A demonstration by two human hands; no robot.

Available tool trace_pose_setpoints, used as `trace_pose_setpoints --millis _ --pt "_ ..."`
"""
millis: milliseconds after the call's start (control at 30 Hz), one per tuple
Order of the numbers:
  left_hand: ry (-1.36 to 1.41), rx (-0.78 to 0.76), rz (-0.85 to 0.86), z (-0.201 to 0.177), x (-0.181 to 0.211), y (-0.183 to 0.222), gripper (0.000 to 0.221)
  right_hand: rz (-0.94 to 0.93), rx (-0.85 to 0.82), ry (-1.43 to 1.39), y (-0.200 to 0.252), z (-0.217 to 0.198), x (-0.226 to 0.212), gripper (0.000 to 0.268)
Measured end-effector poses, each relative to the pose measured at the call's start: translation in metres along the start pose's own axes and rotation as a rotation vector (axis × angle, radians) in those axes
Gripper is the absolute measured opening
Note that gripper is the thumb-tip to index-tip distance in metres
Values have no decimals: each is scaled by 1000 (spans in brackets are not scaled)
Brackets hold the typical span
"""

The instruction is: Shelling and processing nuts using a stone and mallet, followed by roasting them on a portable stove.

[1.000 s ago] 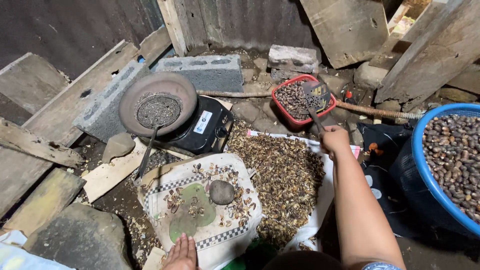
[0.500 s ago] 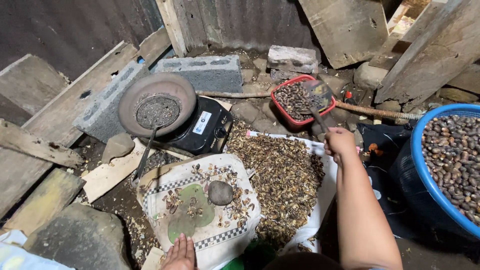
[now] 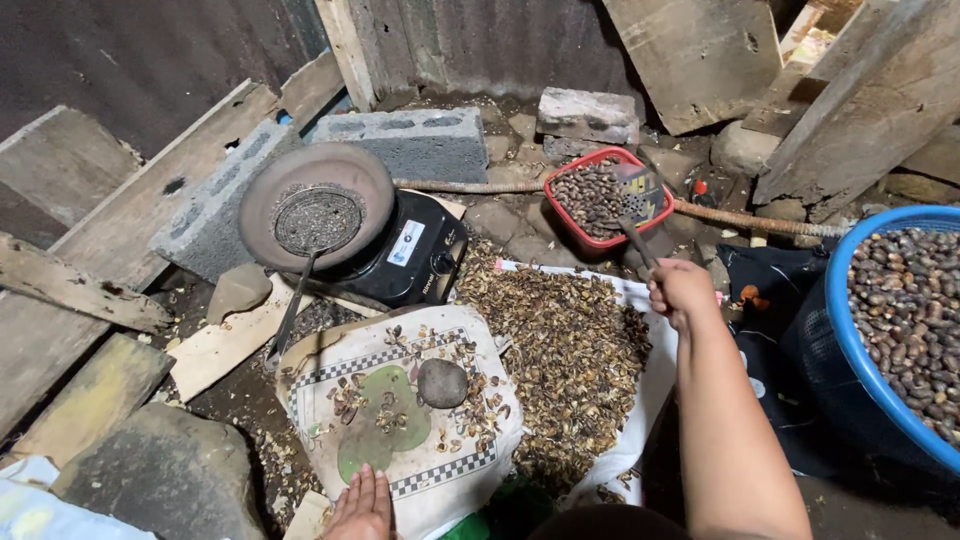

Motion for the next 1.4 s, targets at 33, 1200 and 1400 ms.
trace_pose_setpoints --millis 33,1200,1400 --pt "2 14 6 -5 2 2 90 22 -66 -62 -1 2 2 21" --pt "2340 140 -48 -244 -144 21 44 -55 79 -68 19 -16 -6 17" --pt "2234 270 -138 -246 -147 14 42 18 25 -167 23 -13 -7 19"
Point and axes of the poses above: each hand's wrist, its own y-axis away from the middle knuckle, its own z-axis out of the palm, x = y × z, the point moved 9 cm from there along -y, towards the middle knuckle, and after that the axes turned 12 degrees about -y, right-handed, at the moved point
